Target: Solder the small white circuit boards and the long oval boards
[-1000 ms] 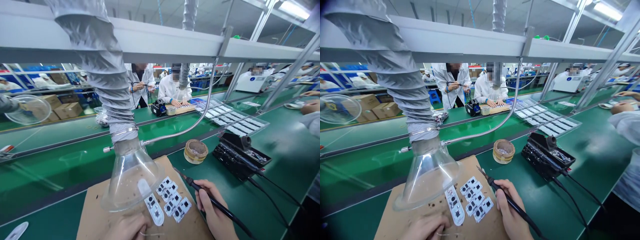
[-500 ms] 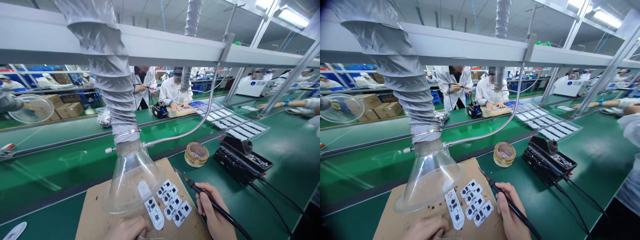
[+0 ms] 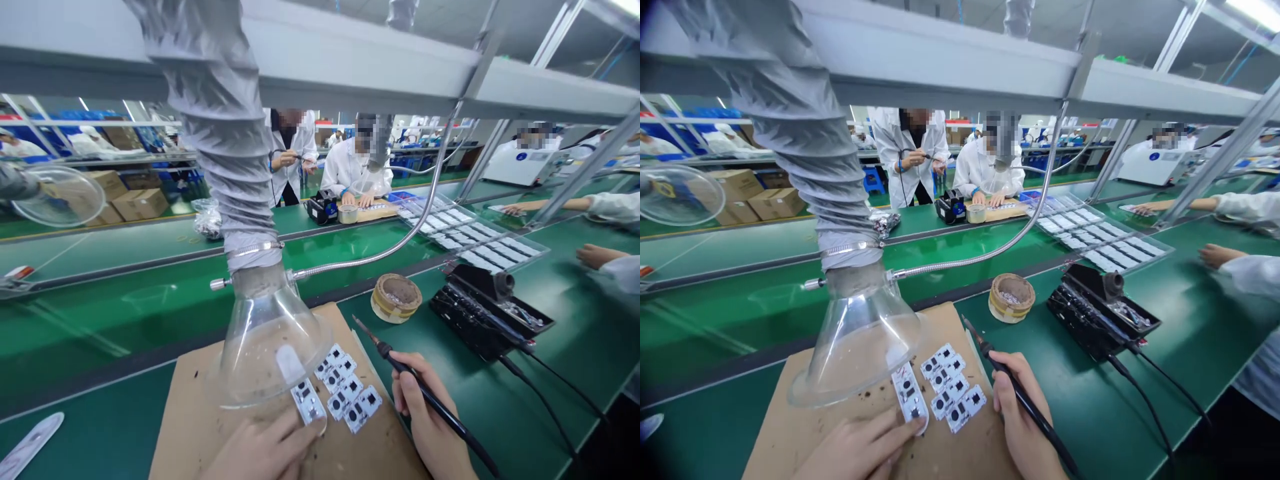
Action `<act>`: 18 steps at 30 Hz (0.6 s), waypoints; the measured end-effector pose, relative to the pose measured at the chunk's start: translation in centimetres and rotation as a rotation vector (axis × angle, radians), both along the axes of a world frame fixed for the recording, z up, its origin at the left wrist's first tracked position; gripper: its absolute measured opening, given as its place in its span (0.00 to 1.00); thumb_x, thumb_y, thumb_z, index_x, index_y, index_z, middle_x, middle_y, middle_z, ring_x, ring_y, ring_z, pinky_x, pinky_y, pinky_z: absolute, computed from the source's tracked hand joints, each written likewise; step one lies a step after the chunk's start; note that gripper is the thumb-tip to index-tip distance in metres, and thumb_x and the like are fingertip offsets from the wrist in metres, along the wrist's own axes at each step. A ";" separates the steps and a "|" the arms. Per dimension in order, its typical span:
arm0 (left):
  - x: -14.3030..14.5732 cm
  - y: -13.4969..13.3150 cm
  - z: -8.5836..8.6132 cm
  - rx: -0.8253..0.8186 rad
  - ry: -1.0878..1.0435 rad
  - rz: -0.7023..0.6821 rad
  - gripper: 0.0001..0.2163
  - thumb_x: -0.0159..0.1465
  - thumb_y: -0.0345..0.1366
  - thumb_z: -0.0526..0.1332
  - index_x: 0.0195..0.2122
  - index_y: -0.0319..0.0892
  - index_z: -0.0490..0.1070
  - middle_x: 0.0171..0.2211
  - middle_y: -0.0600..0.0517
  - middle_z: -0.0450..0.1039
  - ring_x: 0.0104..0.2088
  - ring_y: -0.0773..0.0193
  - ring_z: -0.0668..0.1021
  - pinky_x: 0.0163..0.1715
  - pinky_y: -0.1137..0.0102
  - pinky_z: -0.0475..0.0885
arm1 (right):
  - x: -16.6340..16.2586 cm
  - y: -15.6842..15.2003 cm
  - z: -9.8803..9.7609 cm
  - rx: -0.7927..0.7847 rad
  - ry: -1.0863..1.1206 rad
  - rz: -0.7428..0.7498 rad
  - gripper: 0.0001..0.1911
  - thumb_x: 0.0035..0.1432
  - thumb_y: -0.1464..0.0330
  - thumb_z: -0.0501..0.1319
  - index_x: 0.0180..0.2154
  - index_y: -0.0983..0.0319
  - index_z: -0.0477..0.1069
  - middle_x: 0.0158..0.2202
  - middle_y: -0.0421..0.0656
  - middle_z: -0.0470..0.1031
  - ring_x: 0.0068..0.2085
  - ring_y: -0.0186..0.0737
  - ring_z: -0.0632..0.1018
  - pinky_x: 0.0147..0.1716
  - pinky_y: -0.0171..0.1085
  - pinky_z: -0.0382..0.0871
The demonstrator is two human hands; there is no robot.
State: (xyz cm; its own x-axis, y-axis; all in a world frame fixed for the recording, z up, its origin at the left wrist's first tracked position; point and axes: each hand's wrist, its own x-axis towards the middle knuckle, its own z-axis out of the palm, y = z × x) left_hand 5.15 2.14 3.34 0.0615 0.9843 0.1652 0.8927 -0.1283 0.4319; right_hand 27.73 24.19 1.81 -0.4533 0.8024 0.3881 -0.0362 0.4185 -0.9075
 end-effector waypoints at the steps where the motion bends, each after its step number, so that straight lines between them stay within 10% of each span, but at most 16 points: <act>1: 0.1 0.0 0.2 -0.015 0.027 0.003 0.25 0.76 0.31 0.54 0.72 0.56 0.65 0.61 0.46 0.80 0.46 0.55 0.87 0.44 0.67 0.85 | -0.1 -0.1 0.3 0.008 0.005 0.003 0.13 0.80 0.58 0.59 0.54 0.55 0.79 0.36 0.40 0.72 0.24 0.32 0.73 0.25 0.34 0.72; 14: 0.0 -0.6 0.6 -0.079 0.161 0.064 0.16 0.80 0.51 0.56 0.45 0.44 0.71 0.41 0.50 0.78 0.35 0.58 0.80 0.30 0.67 0.69 | -1.0 -0.5 1.7 0.039 -0.005 -0.001 0.12 0.79 0.58 0.60 0.53 0.57 0.77 0.39 0.39 0.72 0.25 0.30 0.74 0.25 0.35 0.69; 18: -0.1 -0.5 0.5 -0.032 0.188 0.059 0.13 0.83 0.44 0.51 0.47 0.44 0.70 0.41 0.51 0.78 0.34 0.61 0.79 0.29 0.68 0.67 | -1.1 -0.6 1.9 0.019 -0.018 -0.018 0.15 0.78 0.55 0.60 0.52 0.57 0.76 0.39 0.40 0.73 0.24 0.31 0.74 0.23 0.35 0.68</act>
